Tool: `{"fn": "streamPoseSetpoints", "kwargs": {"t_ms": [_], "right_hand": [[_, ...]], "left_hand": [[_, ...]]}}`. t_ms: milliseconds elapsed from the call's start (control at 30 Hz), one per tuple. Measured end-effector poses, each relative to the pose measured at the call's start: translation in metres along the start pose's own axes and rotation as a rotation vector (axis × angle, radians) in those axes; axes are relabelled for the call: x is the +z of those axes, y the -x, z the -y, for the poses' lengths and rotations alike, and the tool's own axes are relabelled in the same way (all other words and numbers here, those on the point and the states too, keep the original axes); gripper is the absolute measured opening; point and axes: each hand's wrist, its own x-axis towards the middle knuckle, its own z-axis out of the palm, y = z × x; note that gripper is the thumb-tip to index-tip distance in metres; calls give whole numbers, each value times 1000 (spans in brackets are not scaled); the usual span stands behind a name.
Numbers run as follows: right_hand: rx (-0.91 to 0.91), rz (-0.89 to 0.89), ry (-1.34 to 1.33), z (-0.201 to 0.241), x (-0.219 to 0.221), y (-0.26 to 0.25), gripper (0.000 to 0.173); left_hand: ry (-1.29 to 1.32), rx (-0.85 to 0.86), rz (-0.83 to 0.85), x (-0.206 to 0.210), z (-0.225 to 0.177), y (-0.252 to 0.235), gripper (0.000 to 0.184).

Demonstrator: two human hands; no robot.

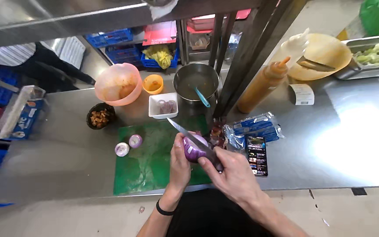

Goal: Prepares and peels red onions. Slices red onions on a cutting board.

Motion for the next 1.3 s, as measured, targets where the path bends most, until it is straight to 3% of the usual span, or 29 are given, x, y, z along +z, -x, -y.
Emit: {"fn": "streamPoseSetpoints", "kwargs": {"t_ms": [167, 267, 367, 467, 600, 767, 900, 1133, 1300], "right_hand": [[-115, -29, 63, -8, 2, -3, 49], [-131, 23, -37, -16, 0, -5, 50], [-79, 161, -227, -24, -5, -6, 52], [-174, 151, -296, -30, -8, -3, 51], [-324, 23, -201, -22, -14, 4, 46], [-372, -18, -254, -15, -25, 7, 50], [-381, -18, -266, -11, -28, 10, 56], [-320, -54, -158, -10, -25, 6, 53], [-329, -193, 80, -18, -17, 4, 54]], "left_hand": [[12, -48, -31, 2, 3, 2, 69], [14, -86, 15, -1, 5, 3, 68], [101, -147, 160, -11, 6, -2, 60], [187, -135, 362, -18, 6, -12, 67], [126, 95, 492, -16, -10, -14, 74], [48, 397, 444, -7, -33, -12, 75], [63, 482, 457, -5, -35, -12, 72], [265, 201, 426, 2, -14, -8, 74], [364, -115, 186, 15, -5, 6, 64]]}}
